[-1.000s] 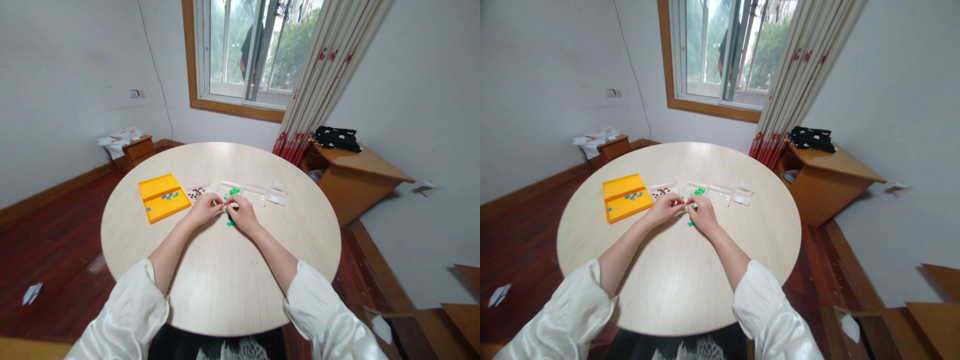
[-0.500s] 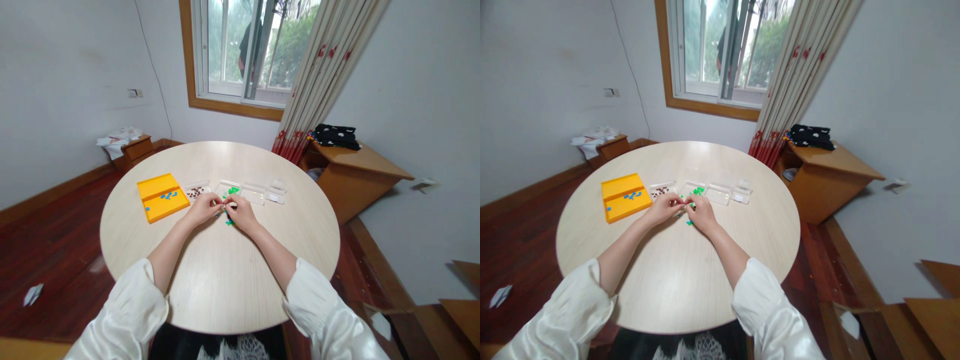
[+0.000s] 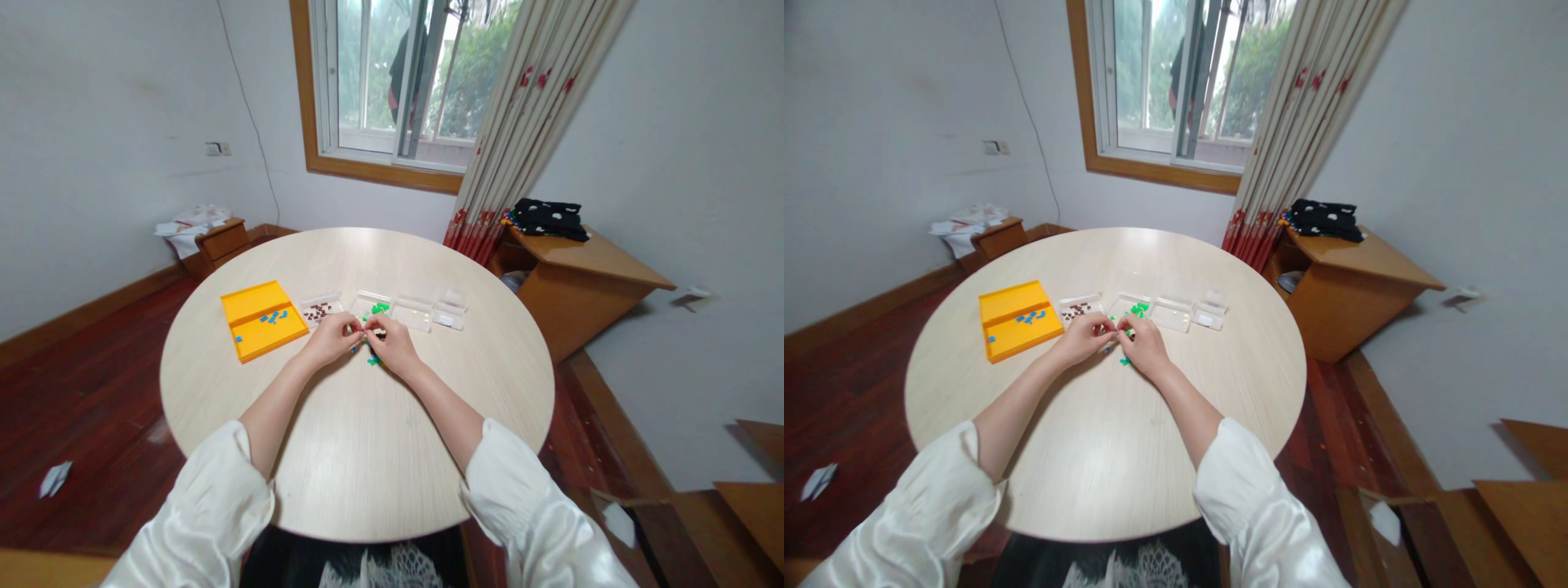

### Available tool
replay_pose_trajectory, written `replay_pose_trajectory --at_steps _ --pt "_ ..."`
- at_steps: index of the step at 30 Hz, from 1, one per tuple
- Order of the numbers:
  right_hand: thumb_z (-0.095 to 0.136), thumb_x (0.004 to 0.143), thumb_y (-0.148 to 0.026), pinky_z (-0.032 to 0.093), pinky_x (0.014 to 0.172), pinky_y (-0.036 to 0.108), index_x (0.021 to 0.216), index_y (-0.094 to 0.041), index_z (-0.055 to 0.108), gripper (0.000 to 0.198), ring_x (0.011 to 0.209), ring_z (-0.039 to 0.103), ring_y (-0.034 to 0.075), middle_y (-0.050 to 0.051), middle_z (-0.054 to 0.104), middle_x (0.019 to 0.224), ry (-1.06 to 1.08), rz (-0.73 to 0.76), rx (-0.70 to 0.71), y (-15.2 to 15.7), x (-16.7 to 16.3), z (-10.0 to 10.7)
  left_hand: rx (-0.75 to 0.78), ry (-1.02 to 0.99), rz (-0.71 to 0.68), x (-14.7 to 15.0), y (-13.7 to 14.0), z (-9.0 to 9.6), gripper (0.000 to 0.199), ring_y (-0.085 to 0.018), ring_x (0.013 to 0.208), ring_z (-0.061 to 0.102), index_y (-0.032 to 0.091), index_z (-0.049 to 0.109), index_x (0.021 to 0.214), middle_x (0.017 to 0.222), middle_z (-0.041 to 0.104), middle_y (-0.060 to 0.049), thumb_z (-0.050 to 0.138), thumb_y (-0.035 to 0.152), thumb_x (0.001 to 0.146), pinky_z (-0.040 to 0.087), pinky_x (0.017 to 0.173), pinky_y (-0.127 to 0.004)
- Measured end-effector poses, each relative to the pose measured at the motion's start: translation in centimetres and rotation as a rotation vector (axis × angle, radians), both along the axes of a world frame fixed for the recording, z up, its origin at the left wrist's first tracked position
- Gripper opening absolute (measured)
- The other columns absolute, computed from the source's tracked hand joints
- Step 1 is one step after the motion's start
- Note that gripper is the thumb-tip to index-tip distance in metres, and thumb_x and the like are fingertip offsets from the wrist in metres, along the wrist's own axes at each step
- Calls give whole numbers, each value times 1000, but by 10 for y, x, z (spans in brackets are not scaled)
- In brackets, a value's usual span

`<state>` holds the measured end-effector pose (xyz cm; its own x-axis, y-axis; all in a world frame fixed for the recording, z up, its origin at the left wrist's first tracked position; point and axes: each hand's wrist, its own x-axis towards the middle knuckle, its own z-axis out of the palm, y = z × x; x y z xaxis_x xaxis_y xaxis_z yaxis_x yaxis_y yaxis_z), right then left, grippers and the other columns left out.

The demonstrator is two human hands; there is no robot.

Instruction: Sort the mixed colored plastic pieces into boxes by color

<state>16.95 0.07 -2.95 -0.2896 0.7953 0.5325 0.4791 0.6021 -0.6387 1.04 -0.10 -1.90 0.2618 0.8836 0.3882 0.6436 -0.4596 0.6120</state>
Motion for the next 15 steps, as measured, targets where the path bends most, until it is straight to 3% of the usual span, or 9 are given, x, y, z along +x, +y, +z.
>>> replay_pose_trajectory --at_steps 15 --pt "53 77 -12 47 72 28 78 -20 57 9 76 62 15 1 66 78 -31 1 2 0 0 0 5 19 8 -1 1 -1 10 -12 62 50 16 65 72 68 63 -2 56 20 73 40 63 -25"
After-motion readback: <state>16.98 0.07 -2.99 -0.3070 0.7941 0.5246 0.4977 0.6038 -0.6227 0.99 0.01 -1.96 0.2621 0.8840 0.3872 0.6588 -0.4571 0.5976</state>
